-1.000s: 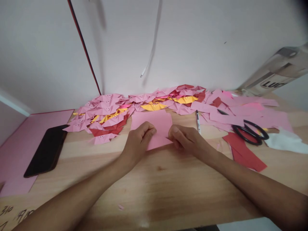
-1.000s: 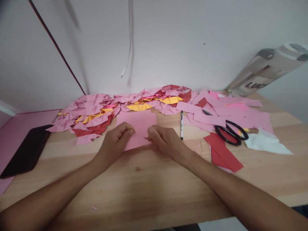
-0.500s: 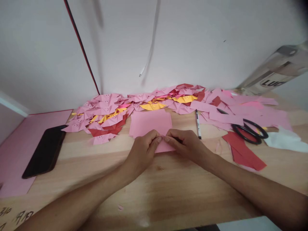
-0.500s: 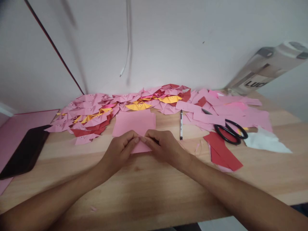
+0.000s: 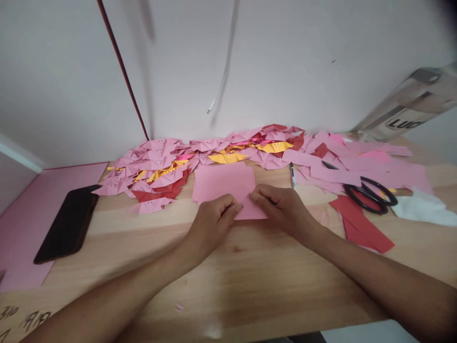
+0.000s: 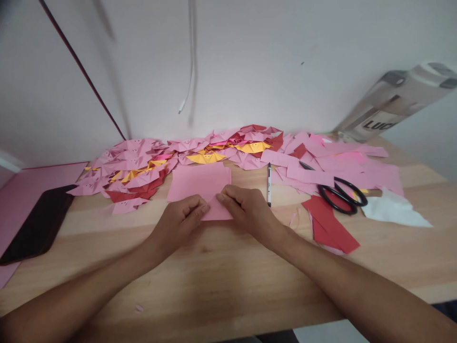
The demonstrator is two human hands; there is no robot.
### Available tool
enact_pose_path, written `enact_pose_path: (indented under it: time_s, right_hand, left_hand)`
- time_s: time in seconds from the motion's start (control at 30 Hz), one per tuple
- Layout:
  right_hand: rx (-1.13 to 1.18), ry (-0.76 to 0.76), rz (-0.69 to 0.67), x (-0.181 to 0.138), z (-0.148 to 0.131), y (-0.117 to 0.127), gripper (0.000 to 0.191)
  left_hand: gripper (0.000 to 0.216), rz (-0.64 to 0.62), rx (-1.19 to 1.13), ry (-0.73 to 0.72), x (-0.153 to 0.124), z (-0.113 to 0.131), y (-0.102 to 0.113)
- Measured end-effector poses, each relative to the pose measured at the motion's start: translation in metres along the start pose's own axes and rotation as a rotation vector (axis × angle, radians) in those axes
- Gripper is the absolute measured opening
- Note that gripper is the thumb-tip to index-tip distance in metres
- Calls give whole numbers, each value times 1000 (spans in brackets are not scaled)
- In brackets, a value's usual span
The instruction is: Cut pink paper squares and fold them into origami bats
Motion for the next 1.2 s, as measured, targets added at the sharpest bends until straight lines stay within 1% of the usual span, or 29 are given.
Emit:
enact_pose_path:
  time_s: [0.17,0.37,0.53,0.67,0.73,0.83,0.97,1.03,1.2]
  right_hand:
    - [-16,-10,24,-1,-1,3,34]
    - [-16,-12,80,3,4,8,37]
    - [-37,-15,108,5,3,12,38]
    - [-44,-22,117,5,1,14,38]
    - [-26,-10,78,4,1,10,38]
    - [26,15,-27,1,0,-2,40]
    - [91,18,-97,-3,2,-14,41]
    - [117,4,-129,-5,2,-17,40]
    - [141,-25,-197,-4,-3,-17,34]
  left_hand:
    - [39,26,9,32,2,0,2]
    - [27,-49,-55,-1,1,2,-1]
    - [37,7,22,-2,1,1,4]
    - [40,0,27,10,1,0,3]
    - [35,-25,3,-2,1,0,1]
    - [24,-56,-31,-50,0,4,-2]
    - [22,-78,-68,-108,-2,8,-6]
    - [22,-56,-86,-106,-4,8,-6]
    - [24,65,-28,-71,-6,8,2]
Point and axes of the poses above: each hand's wrist, its own x-axis towards the middle knuckle, its own y-axis out of the back of the hand, z = x × y, the point moved 5 cm from there along x, towards the middle knuckle, and after that the axes turned 6 degrees about x, right-handed, at the moved point
